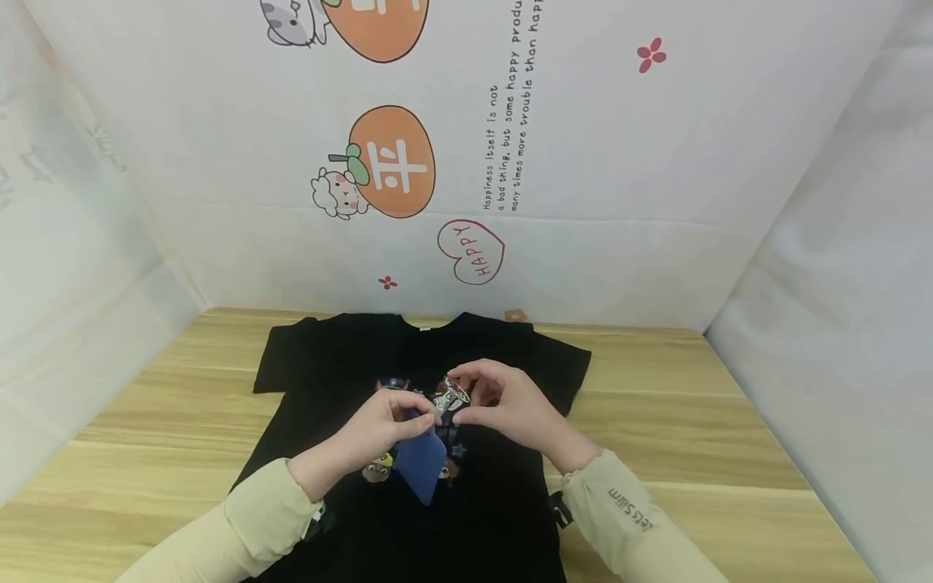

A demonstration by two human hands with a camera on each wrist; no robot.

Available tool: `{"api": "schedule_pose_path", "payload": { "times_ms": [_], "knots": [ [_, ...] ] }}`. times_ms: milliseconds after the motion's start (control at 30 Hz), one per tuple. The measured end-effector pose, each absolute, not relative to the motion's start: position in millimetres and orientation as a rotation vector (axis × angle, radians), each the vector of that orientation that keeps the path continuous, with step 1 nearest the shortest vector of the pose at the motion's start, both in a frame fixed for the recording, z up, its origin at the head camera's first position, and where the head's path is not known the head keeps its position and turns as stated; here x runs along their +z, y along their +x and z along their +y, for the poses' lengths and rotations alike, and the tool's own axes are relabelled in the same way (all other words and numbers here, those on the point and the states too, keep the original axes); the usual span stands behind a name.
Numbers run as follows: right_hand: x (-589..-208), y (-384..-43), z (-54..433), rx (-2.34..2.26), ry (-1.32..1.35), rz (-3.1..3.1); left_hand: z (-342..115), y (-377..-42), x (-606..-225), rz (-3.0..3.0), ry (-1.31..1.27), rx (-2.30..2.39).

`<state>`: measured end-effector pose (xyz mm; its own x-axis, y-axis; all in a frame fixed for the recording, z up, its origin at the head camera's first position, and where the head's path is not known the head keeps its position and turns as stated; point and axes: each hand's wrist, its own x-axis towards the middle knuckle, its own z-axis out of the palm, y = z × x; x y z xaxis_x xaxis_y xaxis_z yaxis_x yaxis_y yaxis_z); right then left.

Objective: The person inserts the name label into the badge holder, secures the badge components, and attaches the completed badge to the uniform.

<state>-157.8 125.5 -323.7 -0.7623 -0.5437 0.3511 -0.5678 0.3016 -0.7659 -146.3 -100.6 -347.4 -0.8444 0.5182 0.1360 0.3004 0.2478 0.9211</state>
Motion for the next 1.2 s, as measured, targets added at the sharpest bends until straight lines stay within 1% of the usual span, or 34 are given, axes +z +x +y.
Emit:
{"api": "schedule_pose_path", "payload": {
  "times_ms": [400, 667, 733, 900, 1033, 1200],
  "knots": [
    [-322.4, -159.1, 125.9, 1.374, 1.29, -2.347, -99.6, -147.6, -345.5, 2.06, 0.881, 1.663],
    [-321.7, -162.0, 124.7, 1.367, 1.386, -2.28, -97.3, -146.9, -346.4, 1.944, 0.971, 1.66],
    [-322.5, -161.9, 123.0, 1.367, 1.396, -2.269, -97.5, -146.3, -346.9, 1.959, 0.958, 1.632],
    [-322.3, -157.3, 119.5, 1.29, 1.33, -2.305, -98.5, -146.1, -348.8, 1.938, 0.886, 1.592],
    [-320.8, -153.8, 118.7, 1.226, 1.215, -2.371, -99.2, -145.1, -349.9, 1.886, 0.843, 1.62],
    [-320.8, -152.4, 116.7, 1.185, 1.048, -2.463, -98.6, -140.0, -353.6, 2.046, 0.774, 1.595]
  ]
}}
